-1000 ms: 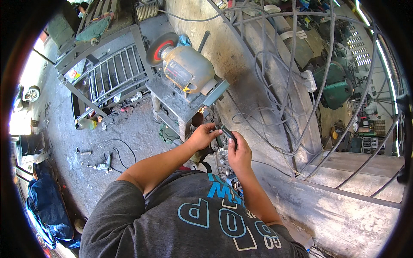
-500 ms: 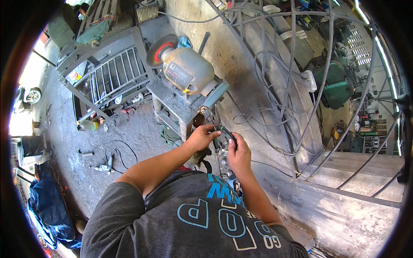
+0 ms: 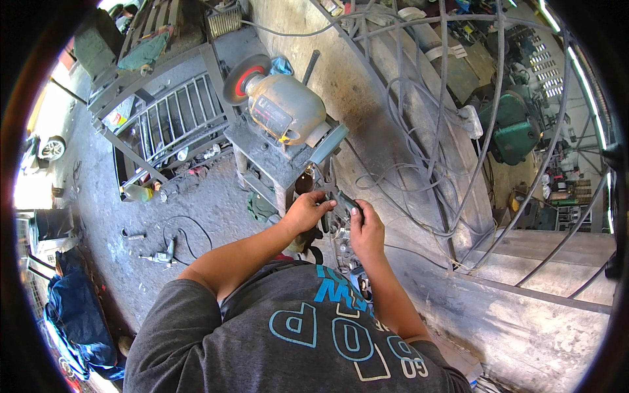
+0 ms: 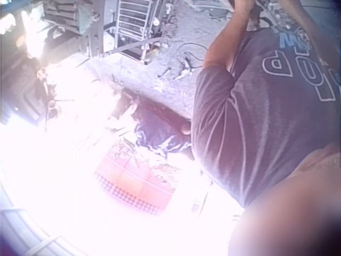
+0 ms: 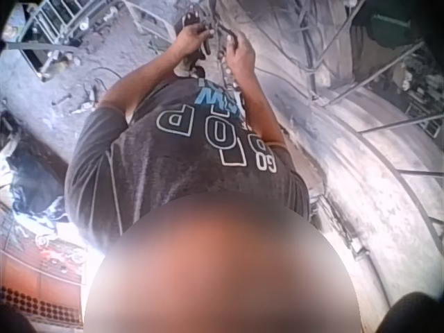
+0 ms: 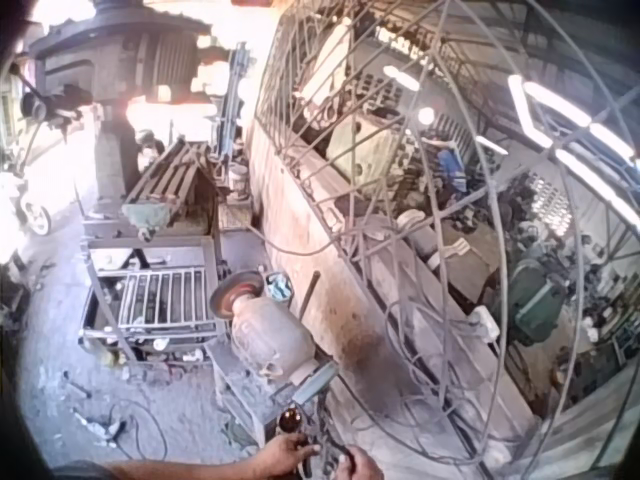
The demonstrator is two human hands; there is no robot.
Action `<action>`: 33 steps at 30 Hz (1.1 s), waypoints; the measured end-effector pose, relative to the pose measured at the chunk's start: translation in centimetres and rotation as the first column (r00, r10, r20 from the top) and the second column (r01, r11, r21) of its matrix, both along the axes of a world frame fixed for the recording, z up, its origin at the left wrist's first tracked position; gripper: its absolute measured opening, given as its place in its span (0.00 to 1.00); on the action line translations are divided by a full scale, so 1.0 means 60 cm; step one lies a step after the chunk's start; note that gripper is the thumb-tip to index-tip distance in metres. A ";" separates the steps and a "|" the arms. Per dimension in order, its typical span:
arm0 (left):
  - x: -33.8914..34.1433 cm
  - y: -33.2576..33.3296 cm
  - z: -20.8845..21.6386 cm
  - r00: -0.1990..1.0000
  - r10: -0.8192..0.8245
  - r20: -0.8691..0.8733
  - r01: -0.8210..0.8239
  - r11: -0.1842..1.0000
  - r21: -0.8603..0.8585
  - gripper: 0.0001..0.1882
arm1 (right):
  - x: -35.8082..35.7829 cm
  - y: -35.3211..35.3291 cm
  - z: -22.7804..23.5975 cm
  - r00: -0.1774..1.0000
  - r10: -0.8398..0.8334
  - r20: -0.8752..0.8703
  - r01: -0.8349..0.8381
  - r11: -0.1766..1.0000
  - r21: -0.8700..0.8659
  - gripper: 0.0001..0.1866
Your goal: The person sharpens a pair of pliers on a bench grinder, then walks to an outdoor area and sits on the floor to work on a small metal part using the pliers. The person manipulates the part with the pliers and occasionally inspects it.
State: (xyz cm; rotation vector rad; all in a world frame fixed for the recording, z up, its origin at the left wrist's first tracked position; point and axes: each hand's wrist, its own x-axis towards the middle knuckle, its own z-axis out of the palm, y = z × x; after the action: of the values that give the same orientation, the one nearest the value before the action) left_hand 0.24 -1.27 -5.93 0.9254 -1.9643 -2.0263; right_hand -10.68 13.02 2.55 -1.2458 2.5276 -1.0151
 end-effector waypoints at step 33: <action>-0.003 0.006 0.041 0.993 0.045 0.107 -0.055 0.995 0.087 0.19 | -0.032 -0.003 -0.018 1.000 0.005 -0.006 -0.005 0.998 -0.061 0.13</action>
State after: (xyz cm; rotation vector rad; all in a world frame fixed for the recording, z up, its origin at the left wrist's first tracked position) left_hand 0.08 -0.90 -3.48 1.1110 -1.8937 -2.0940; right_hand -12.60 12.82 1.47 -1.2720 2.5148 -1.0969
